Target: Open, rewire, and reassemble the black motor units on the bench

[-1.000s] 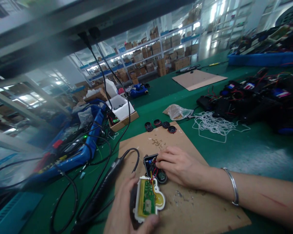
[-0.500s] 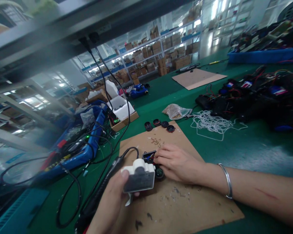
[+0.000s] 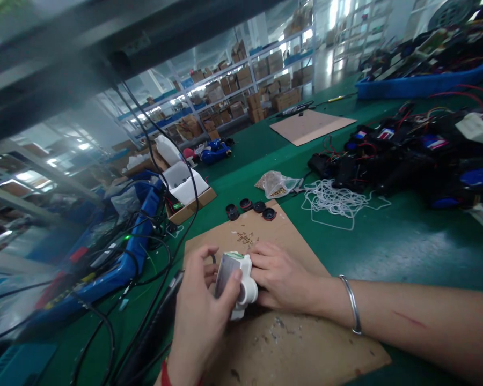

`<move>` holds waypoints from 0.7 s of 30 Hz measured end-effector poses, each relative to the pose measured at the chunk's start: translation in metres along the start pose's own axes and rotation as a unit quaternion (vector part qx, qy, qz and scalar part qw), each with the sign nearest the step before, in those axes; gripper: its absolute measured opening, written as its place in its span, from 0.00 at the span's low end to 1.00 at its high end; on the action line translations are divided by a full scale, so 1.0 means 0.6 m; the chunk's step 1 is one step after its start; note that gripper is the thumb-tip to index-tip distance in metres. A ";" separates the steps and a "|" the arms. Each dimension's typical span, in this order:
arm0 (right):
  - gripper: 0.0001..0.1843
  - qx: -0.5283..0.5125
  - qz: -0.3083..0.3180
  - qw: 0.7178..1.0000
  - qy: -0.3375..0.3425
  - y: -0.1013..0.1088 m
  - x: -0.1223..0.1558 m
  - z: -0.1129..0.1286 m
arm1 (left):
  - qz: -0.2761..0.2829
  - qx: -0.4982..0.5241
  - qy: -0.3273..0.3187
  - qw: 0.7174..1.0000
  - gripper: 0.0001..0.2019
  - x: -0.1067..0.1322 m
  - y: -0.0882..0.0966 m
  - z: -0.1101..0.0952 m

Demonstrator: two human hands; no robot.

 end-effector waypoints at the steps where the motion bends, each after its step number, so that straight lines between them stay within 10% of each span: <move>1: 0.10 -0.001 -0.009 1.000 -0.005 0.002 -0.001 -0.001 | -0.002 -0.027 -0.024 0.999 0.20 0.009 -0.001 -0.008; 8: 0.09 -0.002 -0.016 1.000 -0.020 0.000 -0.006 -0.005 | 0.015 -0.169 -0.225 0.959 0.31 0.075 -0.017 -0.045; 16: 0.08 -0.054 -0.014 0.997 -0.061 0.008 -0.018 -0.019 | 0.036 0.183 0.057 0.981 0.26 0.020 0.000 0.040; 21: 0.12 -0.060 -0.016 0.994 -0.086 0.012 -0.024 -0.022 | 0.012 0.248 0.090 0.964 0.25 0.009 -0.004 0.037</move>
Point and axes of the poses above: each hand's wrist, its own x-axis away from the middle knuckle, its own y-axis out of the back of the hand, z = x × y, the point moved 10 cm from there along -x, towards the middle knuckle, and after that the axes turned 6 degrees about -y, right-handed, at the moved point
